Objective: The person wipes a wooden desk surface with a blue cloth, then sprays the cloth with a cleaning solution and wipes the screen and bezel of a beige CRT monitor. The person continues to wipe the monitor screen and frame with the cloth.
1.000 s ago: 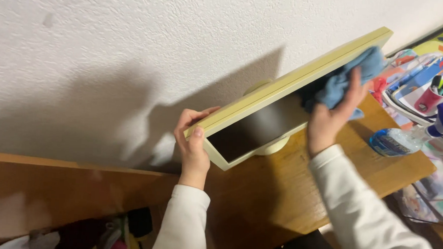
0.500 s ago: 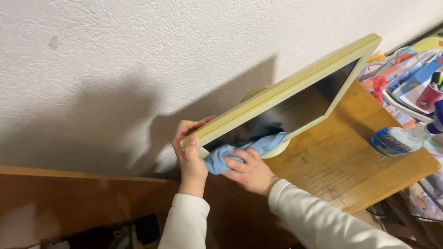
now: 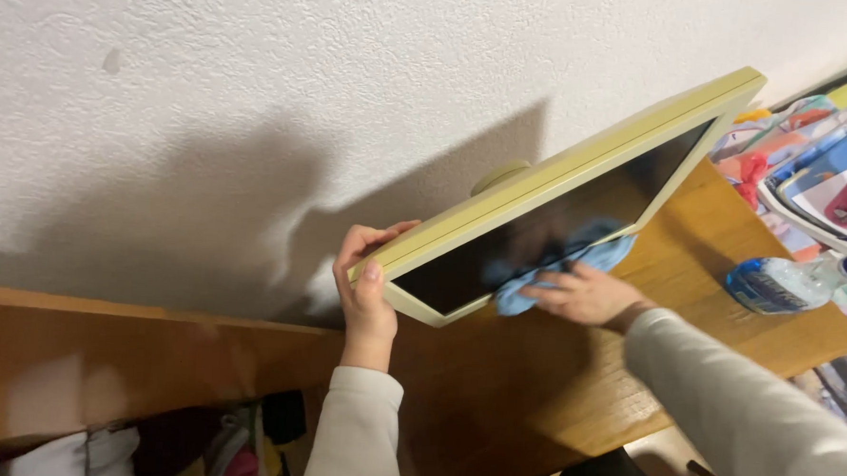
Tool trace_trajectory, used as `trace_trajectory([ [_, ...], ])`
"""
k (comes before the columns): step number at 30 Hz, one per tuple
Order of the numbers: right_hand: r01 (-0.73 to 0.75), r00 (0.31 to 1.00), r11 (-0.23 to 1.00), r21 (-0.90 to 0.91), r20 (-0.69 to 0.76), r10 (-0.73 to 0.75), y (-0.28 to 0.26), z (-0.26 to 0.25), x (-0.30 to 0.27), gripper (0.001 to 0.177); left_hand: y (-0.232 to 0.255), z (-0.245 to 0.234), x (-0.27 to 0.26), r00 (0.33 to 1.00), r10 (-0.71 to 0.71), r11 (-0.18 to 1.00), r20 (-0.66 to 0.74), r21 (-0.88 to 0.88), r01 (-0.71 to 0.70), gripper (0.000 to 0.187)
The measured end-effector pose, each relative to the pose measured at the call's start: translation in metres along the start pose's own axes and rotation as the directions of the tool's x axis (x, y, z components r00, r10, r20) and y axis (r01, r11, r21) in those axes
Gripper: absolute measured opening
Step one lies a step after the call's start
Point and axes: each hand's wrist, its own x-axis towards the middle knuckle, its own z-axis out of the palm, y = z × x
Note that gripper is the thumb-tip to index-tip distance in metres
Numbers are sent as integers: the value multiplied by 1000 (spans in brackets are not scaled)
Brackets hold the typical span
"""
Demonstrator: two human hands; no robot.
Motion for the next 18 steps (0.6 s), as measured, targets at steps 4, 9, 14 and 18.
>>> trace_trajectory([
  [4, -64, 977, 989, -136, 195, 90, 40, -40, -65, 14, -5, -2, -1, 1000, 10, 1000, -1, 18, -10, 68],
  [9, -244, 885, 901, -357, 298, 358, 79, -105, -105, 17, -4, -4, 1, 999, 40, 996, -6, 76, -40, 70],
  [14, -365, 861, 762, -535, 117, 495, 106, -147, -59, 27, -10, -7, 3, 999, 28, 997, -33, 77, -26, 70],
  [18, -566, 824, 756, -329, -182, 537, 140, -165, 30, 52, -12, -6, 6, 999, 6, 998, -43, 60, -3, 70],
])
